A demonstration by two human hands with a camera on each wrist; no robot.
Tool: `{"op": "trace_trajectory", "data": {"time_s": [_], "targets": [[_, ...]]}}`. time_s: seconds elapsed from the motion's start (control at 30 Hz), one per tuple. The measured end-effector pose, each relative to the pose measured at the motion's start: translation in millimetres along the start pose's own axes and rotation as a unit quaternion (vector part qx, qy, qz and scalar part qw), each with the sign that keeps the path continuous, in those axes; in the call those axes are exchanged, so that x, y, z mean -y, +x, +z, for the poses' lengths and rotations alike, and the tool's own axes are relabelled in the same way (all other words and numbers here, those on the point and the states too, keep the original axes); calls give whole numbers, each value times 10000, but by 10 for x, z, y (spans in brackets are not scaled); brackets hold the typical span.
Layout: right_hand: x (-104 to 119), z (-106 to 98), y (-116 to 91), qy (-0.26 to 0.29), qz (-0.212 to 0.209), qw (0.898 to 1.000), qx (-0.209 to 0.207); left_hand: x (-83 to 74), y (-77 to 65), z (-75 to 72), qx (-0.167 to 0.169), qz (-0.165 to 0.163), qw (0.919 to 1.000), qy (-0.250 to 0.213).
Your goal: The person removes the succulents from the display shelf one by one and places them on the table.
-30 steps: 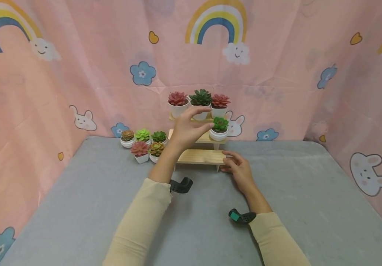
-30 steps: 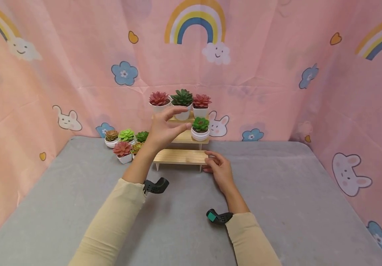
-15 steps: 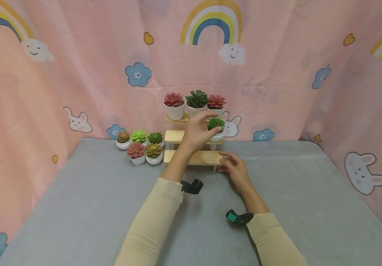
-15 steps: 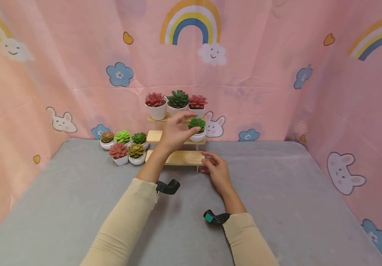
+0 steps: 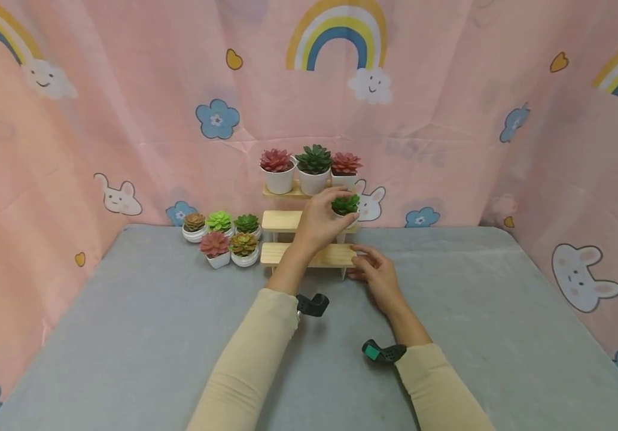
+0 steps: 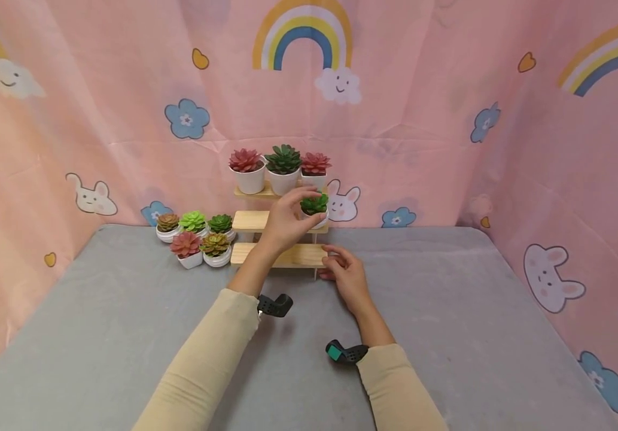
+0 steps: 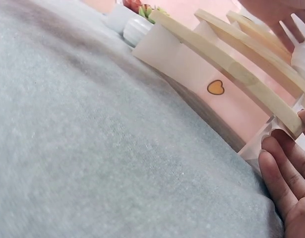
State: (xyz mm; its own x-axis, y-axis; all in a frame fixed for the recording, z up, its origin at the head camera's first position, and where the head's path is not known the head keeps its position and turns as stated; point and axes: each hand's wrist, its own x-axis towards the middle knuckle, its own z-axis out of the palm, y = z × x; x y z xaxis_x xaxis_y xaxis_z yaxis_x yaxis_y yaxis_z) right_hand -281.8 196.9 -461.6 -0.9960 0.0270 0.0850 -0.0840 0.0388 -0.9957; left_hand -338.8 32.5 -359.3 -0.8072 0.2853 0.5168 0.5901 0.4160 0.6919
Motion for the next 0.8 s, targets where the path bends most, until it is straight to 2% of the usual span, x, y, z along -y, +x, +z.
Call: {"op": "trace_trajectory", "data": {"time_s": [0.2,0.47,0.8], "targets": [[-5,9,14,16,-28,10000,-12,67,-60,64,-145,64,9999,-61],[-13,10,19,86,-117,9999,21,137,-106,185,-499,210,9984,155],[-23,-2,13,73,-124,9999,8,158,-143,320,-697,448,9918,976]]}}
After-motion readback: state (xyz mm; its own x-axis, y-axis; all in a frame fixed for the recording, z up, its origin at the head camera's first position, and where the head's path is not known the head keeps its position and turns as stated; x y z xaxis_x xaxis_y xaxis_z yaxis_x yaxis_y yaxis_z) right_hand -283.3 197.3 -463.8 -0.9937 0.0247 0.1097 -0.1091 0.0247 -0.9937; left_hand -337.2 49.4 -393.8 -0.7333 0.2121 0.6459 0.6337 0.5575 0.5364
